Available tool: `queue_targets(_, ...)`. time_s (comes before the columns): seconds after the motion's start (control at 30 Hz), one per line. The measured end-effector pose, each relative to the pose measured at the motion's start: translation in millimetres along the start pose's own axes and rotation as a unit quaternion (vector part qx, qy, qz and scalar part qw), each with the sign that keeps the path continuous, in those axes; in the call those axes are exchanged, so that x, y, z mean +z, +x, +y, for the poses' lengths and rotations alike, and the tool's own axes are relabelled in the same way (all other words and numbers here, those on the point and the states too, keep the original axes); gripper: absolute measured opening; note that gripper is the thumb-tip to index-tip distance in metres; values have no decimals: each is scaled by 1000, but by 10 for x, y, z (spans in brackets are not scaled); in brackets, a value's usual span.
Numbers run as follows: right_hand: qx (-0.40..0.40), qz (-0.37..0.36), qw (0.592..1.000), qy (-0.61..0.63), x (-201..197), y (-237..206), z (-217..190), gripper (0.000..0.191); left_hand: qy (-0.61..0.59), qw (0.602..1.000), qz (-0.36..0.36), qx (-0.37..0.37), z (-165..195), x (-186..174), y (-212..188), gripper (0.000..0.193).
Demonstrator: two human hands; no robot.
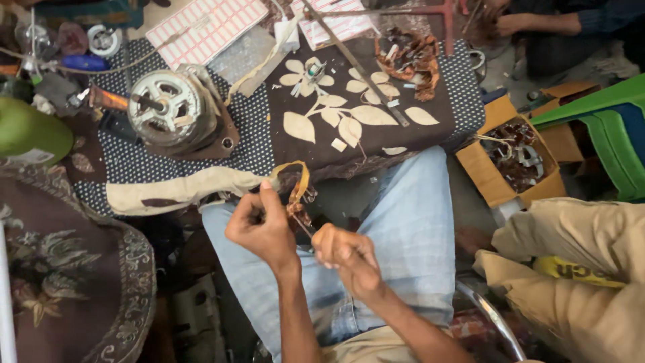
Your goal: The person sits and pulls copper wire out of burnt motor-winding coils, unwinding and gathering the wire by hand. They then hold a coil against a long flat metal strip on the table and work the wire free, placing processed material aside.
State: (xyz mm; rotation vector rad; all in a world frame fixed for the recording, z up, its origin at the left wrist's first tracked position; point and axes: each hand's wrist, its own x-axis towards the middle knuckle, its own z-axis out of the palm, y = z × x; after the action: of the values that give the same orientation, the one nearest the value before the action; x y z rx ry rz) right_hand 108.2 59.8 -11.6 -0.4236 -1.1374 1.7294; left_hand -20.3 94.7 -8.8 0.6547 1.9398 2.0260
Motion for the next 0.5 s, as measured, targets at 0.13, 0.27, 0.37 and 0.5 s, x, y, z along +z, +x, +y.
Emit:
queue_targets(0.13, 40, 9, 999, -26, 47, -100, -45, 53, -30, 999, 1, 10, -148, 14, 106, 46)
queue_targets(0.27, 75, 59, 995, -5, 13, -126, -171, 50, 25, 998, 2, 50, -137, 32, 111, 47)
queue_targets(0.37, 71, -6, 997, -23, -33, -89, -120, 48, -201, 968, -11, -149, -41, 9, 83, 47)
queue_targets(0.5, 179, 168, 880, 407, -57, 135, 156, 41, -277, 937, -59, -203, 95, 16, 64, 44)
